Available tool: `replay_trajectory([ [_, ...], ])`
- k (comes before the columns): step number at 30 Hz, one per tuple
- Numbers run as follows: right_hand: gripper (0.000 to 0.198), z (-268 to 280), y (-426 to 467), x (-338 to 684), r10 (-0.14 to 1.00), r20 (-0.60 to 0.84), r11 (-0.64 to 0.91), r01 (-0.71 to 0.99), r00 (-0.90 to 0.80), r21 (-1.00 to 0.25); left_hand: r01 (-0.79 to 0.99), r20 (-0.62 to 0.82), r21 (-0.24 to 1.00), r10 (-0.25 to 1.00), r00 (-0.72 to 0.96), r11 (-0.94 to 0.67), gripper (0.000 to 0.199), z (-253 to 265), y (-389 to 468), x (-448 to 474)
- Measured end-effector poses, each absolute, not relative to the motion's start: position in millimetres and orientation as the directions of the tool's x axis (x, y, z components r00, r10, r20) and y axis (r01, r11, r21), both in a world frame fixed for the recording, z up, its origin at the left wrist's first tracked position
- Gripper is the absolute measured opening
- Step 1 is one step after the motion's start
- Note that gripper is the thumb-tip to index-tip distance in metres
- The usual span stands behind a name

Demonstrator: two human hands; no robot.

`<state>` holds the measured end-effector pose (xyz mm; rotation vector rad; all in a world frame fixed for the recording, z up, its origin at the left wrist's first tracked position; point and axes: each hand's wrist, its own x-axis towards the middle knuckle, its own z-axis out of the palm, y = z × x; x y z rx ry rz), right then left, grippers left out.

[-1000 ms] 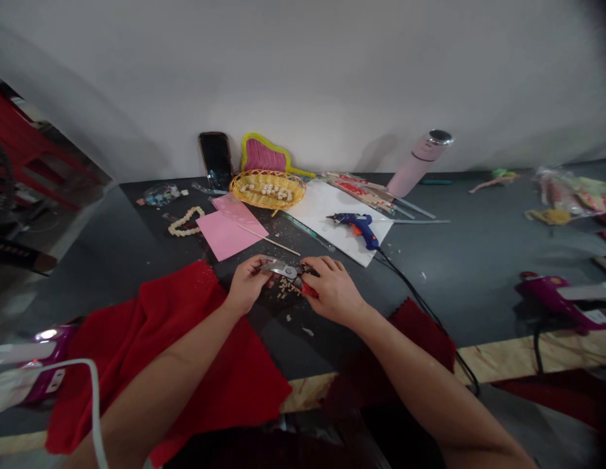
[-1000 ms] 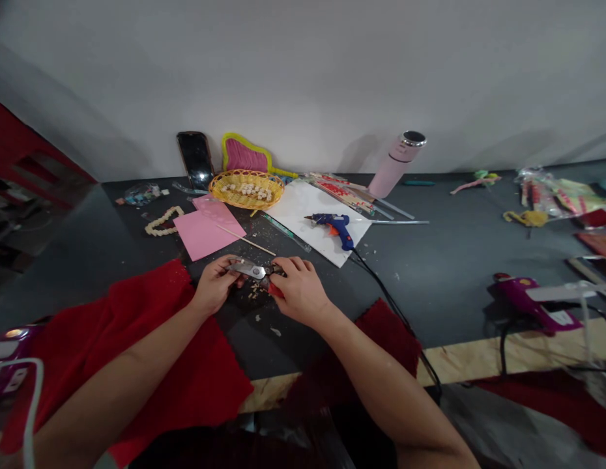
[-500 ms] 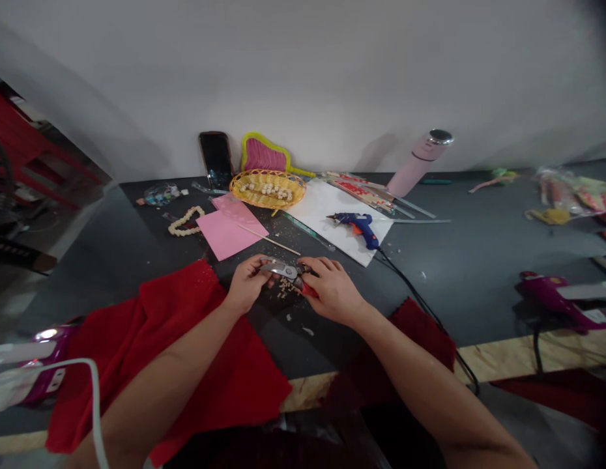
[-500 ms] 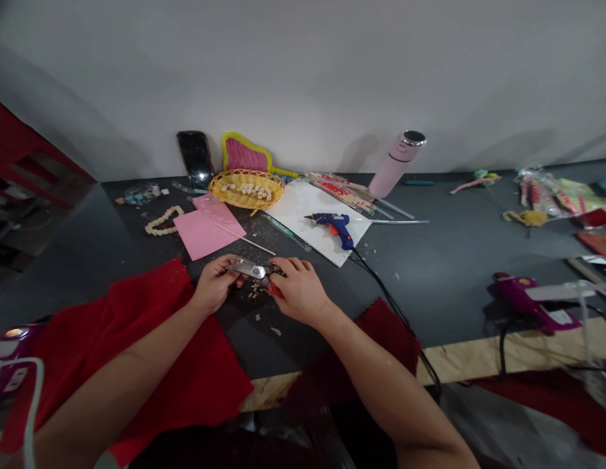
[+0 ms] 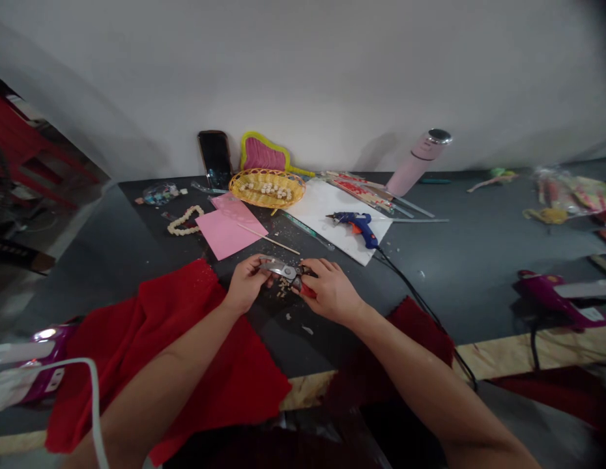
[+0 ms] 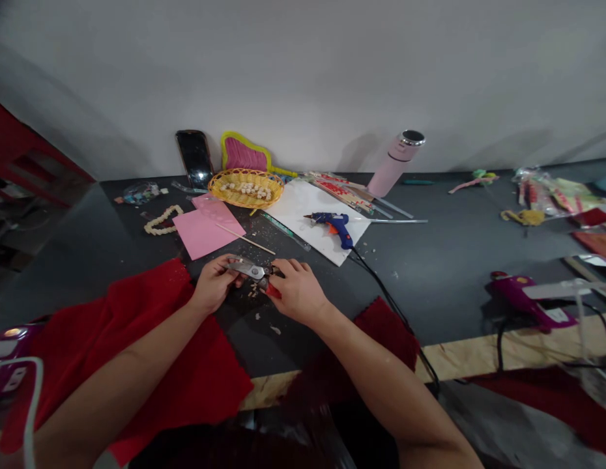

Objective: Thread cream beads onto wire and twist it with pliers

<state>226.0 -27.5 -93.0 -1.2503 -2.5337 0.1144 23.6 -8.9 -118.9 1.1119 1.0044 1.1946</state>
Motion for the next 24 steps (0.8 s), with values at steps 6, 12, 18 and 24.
replay_trajectory([
  [6,0.012,-93.5,-29.6,223.4,0.792,0.211,0.609,0.769,-0.573,-0.196,-0.157,-0.013,0.987,0.994,0.105,0.03,0.011,-115.5,-11.2,23.9],
  [12,0.013,-93.8,-29.8,222.8,0.806,0.202,0.589,0.789,-0.557,-0.172,-0.19,0.01,0.982,0.993,0.12,0.013,0.013,-114.5,-11.3,24.7],
  [18,0.011,-92.2,-29.3,223.5,0.811,0.215,0.58,0.797,-0.545,-0.169,-0.23,0.007,0.973,0.994,0.109,0.018,0.013,-115.5,-10.1,25.3],
  [24,0.011,-88.6,-28.7,226.3,0.791,0.2,0.61,0.772,-0.578,-0.181,-0.195,-0.024,0.98,0.994,0.11,0.045,0.009,-116.9,-9.6,24.0],
])
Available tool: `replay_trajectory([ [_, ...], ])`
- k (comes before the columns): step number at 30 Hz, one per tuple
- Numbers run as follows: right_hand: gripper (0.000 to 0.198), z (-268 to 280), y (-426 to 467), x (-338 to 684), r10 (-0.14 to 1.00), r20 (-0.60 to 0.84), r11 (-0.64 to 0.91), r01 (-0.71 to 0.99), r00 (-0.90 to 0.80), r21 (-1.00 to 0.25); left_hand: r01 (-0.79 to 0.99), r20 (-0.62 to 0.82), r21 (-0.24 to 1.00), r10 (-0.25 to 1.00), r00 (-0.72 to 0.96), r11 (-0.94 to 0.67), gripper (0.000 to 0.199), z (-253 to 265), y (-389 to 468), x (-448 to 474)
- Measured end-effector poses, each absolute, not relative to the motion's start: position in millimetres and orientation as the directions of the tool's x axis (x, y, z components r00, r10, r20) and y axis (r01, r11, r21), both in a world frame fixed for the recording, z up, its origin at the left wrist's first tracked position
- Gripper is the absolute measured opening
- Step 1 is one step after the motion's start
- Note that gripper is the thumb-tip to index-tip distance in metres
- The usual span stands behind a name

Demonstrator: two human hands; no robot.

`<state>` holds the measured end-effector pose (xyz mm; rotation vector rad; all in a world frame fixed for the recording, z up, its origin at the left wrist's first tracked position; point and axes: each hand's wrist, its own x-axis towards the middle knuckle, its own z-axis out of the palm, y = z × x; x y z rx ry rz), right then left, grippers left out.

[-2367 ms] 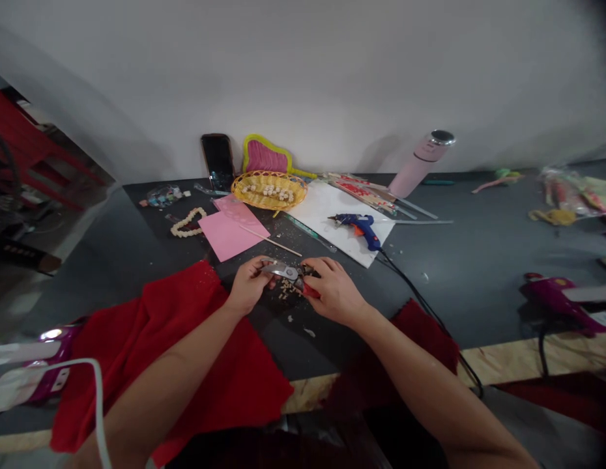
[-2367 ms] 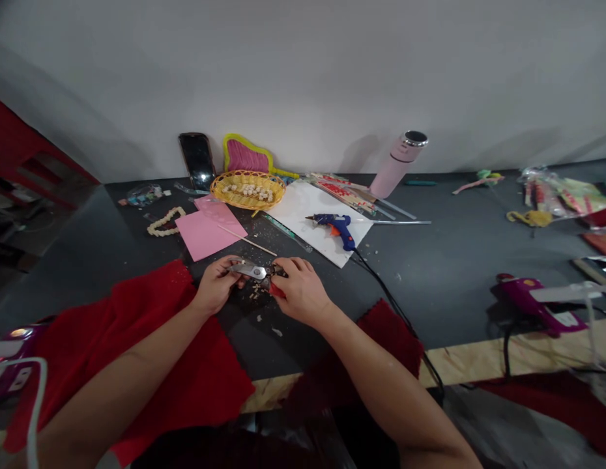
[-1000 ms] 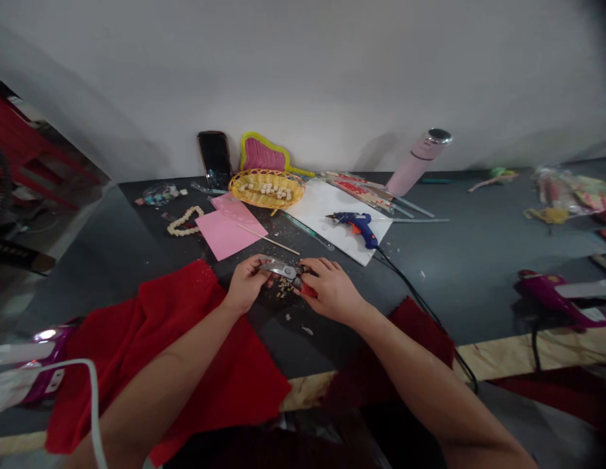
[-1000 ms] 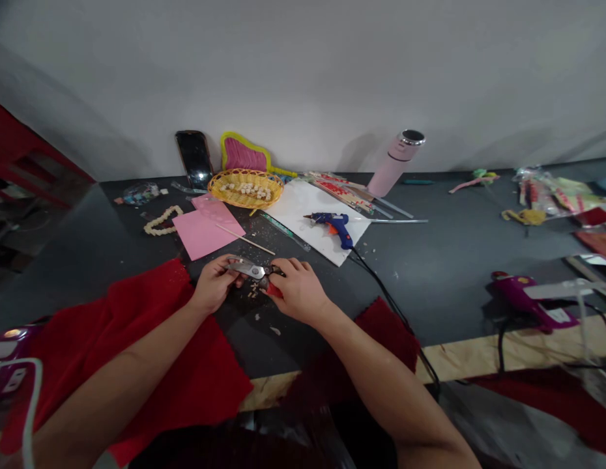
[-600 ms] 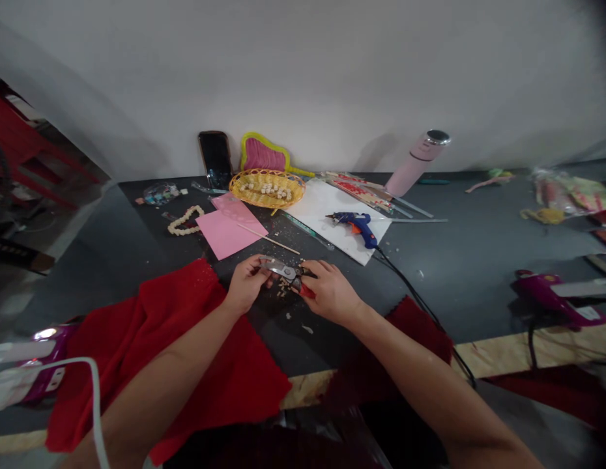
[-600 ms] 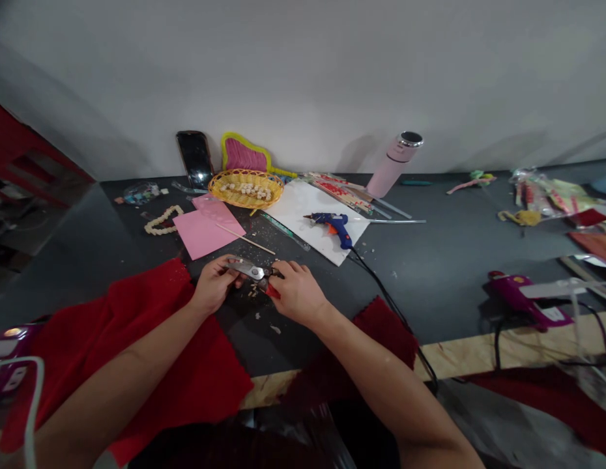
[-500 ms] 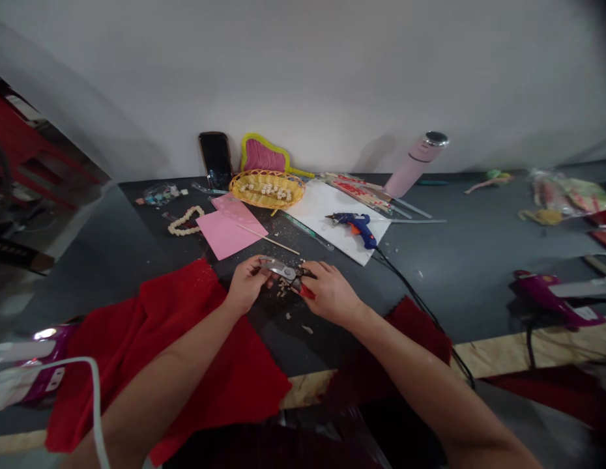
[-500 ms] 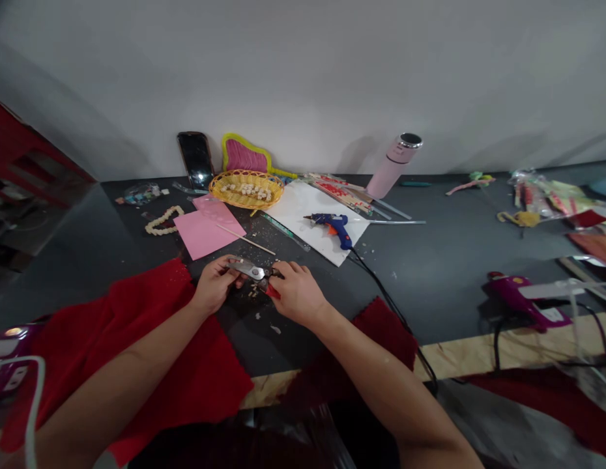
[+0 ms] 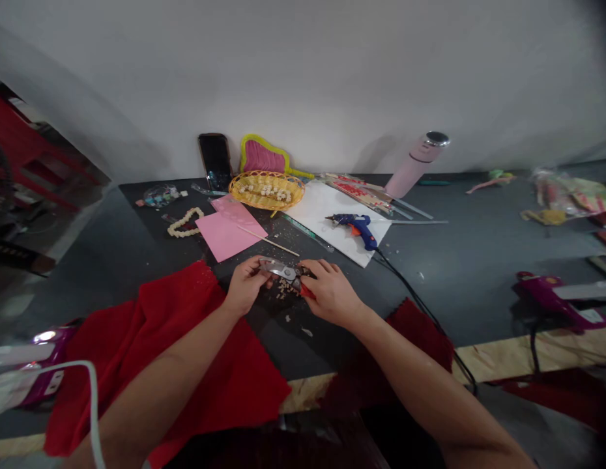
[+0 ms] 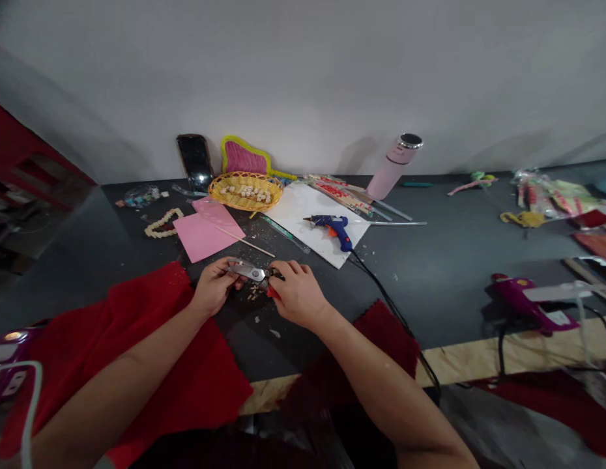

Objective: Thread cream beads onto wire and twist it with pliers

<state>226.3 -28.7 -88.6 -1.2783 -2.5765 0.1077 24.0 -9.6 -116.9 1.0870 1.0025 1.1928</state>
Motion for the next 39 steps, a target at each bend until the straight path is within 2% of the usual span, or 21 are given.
replay_trajectory([
  [14,0.014,-87.4,-26.8,229.0,0.788,0.186,0.615,0.767,-0.587,-0.182,-0.2,0.002,0.98,0.992,0.127,0.024,0.012,-120.6,-8.6,23.8],
  [31,0.012,-93.2,-27.3,223.1,0.798,0.195,0.6,0.779,-0.569,-0.183,-0.213,0.015,0.977,0.992,0.125,0.012,0.007,-119.5,-8.9,23.2],
  [39,0.011,-93.4,-28.3,222.3,0.801,0.188,0.595,0.79,-0.569,-0.145,-0.187,0.013,0.982,0.992,0.124,0.01,0.007,-119.1,-9.2,22.9],
])
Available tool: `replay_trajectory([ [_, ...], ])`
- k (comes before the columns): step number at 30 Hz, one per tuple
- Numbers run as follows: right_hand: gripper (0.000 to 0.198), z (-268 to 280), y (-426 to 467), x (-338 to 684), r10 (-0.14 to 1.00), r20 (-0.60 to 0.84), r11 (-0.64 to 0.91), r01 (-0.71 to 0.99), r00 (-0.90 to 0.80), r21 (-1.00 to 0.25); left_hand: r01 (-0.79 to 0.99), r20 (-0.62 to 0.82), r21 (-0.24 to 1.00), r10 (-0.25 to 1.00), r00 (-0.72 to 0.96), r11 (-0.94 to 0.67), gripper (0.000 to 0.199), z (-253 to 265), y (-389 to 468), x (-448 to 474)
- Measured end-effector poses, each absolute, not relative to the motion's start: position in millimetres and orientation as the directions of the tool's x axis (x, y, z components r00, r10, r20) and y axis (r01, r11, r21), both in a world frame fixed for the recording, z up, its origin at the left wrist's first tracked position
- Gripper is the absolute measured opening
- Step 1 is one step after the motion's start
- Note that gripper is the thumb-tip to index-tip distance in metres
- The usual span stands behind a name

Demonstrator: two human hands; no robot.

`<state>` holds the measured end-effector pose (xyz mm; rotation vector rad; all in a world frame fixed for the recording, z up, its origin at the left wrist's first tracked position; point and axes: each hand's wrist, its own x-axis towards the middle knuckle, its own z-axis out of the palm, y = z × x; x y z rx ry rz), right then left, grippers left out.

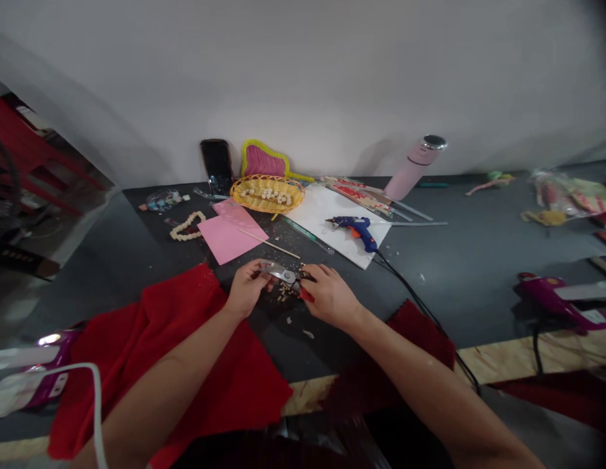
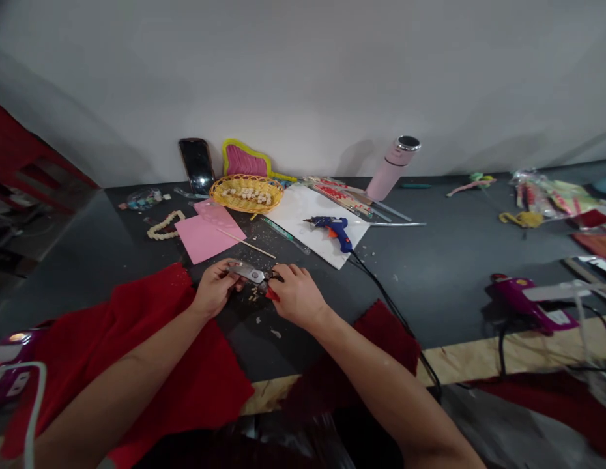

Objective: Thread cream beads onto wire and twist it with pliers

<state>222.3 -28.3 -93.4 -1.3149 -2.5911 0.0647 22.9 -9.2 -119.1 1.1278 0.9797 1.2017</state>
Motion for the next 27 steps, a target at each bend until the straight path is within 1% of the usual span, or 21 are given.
replay_trajectory([
  [5,0.011,-93.6,-26.7,224.4,0.792,0.214,0.603,0.788,-0.571,-0.126,-0.202,-0.018,0.979,0.995,0.101,0.039,0.006,-121.1,-9.0,23.0],
  [13,0.013,-87.0,-23.7,230.4,0.764,0.189,0.644,0.748,-0.617,-0.16,-0.203,-0.025,0.978,0.99,0.138,0.053,0.003,-118.6,-9.4,23.0],
  [27,0.01,-94.7,-25.8,227.2,0.789,0.191,0.614,0.765,-0.584,-0.196,-0.188,-0.004,0.982,0.992,0.125,0.028,0.009,-117.2,-10.1,23.6],
])
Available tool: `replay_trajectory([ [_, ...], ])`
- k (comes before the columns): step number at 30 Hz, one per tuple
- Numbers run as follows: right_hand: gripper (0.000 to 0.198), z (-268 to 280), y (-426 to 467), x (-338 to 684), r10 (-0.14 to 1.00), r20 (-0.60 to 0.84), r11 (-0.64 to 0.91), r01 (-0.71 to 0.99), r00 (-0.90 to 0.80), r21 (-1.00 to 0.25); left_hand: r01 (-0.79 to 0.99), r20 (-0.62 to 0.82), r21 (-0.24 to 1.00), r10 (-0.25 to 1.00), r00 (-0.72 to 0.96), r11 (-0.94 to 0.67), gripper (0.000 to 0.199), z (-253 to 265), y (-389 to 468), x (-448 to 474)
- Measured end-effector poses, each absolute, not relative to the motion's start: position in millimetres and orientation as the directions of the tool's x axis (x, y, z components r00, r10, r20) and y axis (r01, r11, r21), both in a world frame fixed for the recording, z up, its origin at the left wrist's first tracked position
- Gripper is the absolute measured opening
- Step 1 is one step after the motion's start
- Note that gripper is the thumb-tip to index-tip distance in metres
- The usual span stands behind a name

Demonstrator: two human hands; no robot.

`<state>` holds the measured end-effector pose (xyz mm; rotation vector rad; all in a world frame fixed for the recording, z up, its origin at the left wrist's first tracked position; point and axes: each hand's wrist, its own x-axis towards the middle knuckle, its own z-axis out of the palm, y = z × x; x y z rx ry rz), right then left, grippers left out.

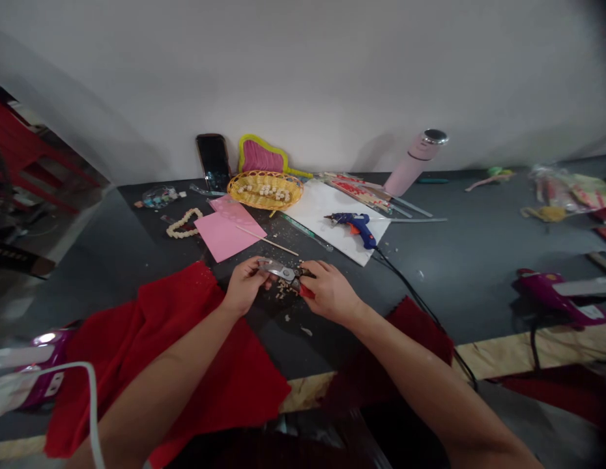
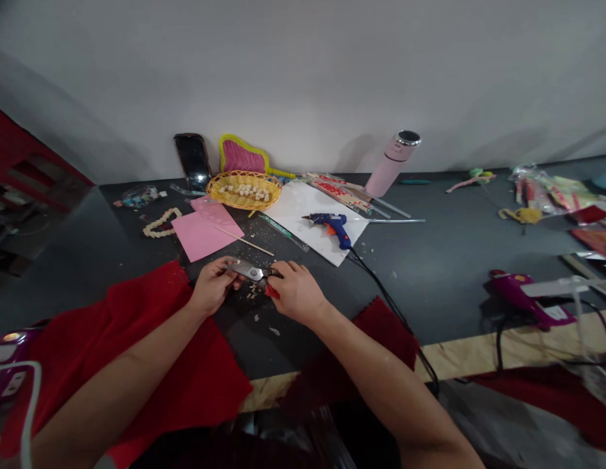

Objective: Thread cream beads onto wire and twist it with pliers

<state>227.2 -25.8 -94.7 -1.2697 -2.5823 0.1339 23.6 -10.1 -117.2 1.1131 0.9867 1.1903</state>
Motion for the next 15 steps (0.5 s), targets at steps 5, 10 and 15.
replay_trajectory([
  [5,0.01,-95.0,-27.2,226.8,0.794,0.168,0.607,0.774,-0.584,-0.181,-0.162,-0.009,0.986,0.991,0.135,0.031,0.011,-117.3,-11.0,24.1],
  [10,0.012,-93.3,-22.4,232.7,0.827,0.2,0.554,0.824,-0.526,-0.12,-0.129,-0.041,0.991,0.998,0.048,0.047,0.019,-112.5,-5.0,22.5],
  [15,0.012,-84.0,-20.0,236.7,0.826,0.224,0.544,0.836,-0.517,-0.073,0.162,0.277,0.955,0.939,-0.202,-0.247,0.024,-104.3,-2.6,14.5],
])
